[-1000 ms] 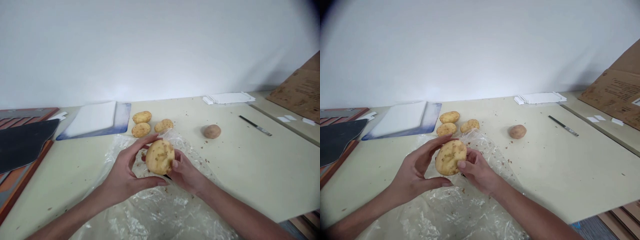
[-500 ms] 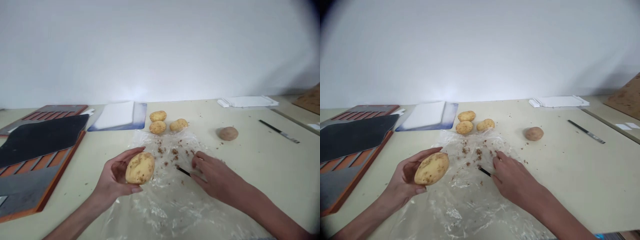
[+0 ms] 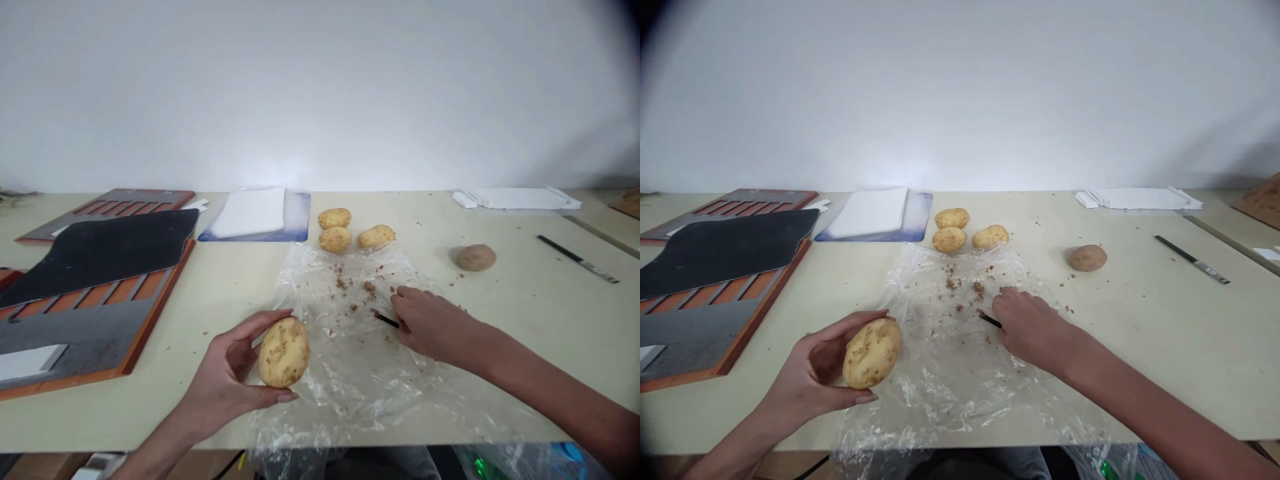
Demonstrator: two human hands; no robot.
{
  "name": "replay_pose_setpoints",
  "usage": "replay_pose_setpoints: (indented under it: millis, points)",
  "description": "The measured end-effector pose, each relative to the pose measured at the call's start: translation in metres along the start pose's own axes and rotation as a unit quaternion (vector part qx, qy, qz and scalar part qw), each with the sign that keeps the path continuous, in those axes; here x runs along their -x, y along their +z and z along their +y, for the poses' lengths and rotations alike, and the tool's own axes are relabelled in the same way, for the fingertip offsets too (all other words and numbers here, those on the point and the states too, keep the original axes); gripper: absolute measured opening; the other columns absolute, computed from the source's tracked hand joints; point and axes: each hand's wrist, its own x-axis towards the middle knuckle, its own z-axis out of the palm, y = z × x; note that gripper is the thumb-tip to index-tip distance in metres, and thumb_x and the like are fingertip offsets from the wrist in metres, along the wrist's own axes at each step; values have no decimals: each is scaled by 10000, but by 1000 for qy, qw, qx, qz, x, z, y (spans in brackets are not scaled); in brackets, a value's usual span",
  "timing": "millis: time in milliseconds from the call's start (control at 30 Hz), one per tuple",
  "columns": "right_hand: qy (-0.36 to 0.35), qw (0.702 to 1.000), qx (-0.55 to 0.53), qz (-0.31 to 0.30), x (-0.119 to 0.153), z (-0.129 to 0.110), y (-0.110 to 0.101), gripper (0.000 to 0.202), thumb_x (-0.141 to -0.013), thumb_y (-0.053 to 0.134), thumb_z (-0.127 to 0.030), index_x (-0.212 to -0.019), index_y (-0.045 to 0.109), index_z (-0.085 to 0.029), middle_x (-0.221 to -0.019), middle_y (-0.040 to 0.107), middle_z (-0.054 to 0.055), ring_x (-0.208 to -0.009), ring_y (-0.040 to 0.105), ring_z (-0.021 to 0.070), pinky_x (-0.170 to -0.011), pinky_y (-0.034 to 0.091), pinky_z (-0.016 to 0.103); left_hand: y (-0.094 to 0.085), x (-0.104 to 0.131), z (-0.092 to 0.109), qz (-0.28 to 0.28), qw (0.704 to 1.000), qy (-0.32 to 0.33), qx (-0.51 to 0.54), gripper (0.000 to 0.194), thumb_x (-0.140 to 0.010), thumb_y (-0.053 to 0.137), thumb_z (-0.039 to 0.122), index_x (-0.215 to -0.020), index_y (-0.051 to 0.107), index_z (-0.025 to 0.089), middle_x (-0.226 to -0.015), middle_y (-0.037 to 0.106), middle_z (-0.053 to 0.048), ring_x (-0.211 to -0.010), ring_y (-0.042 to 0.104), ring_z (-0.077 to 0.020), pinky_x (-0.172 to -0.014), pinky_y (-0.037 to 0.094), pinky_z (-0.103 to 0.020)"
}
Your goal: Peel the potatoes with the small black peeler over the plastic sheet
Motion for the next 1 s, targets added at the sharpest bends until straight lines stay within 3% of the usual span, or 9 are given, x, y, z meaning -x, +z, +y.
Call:
replay_pose_setpoints:
  millis: [133, 267, 367, 467, 667, 833, 1000]
  points:
    - [11, 1000, -7, -18, 4, 2, -13, 145, -791, 586, -45, -773, 583, -188, -900, 639, 92, -802, 634, 237, -664, 404, 329, -6, 7, -19, 24, 998, -2, -53, 814, -493, 1041, 304, -1244, 728, 317, -1354, 714, -73, -1262, 694, -279, -996, 646, -277]
    - [30, 999, -16, -18, 17, 1, -24, 110, -866, 616, -112, -950, 600, -182, -995, 654, 88, -885, 656, 242, -737, 445, 334, -10, 13, -31, 34, 996, -16, -82, 830, -523, 1024, 358, -1285, 696, 345, -1426, 673, -55, -1251, 702, -314, -995, 651, -338]
    - [33, 999, -17, -25, 25, -4, -22, 79, -930, 612, -204, -1007, 603, -189, -1054, 649, 88, -908, 659, 249, -752, 452, 351, -9, 18, -32, 38, 993, -57, -94, 845, -498, 1029, 371, -1278, 705, 340, -1400, 694, -47, -1204, 728, -313, -914, 664, -277]
    - [41, 998, -4, -40, 24, -11, -13, 90, -933, 556, -165, -999, 617, -163, -1028, 641, 102, -843, 648, 244, -696, 444, 356, -6, 19, -31, 54, 989, -89, -102, 821, -486, 1031, 382, -1247, 725, 351, -1391, 701, -12, -1192, 735, -285, -909, 642, -215]
    - [43, 997, 17, -63, 12, -11, -7, 50, -869, 647, -176, -880, 603, -155, -890, 609, 35, -748, 569, 176, -689, 474, 326, -7, 17, -39, 18, 989, -97, -112, 815, -518, 1020, 398, -1266, 696, 389, -1400, 691, 13, -1203, 730, -252, -964, 627, -223]
    - [25, 997, -23, -63, 16, 1, -10, 76, -888, 630, -141, -826, 589, -159, -838, 596, 18, -763, 563, 170, -704, 471, 316, -9, 21, -47, 42, 988, -78, -127, 784, -529, 1010, 430, -1247, 695, 407, -1384, 699, 40, -1205, 728, -259, -959, 640, -221]
    - [11, 992, -119, -36, 23, 11, -19, 140, -859, 597, -61, -932, 629, -176, -790, 639, 16, -708, 581, 166, -606, 428, 274, -3, 21, -43, 59, 987, -67, -132, 774, -502, 1017, 444, -1211, 714, 368, -1299, 746, 20, -1128, 759, -265, -932, 656, -234]
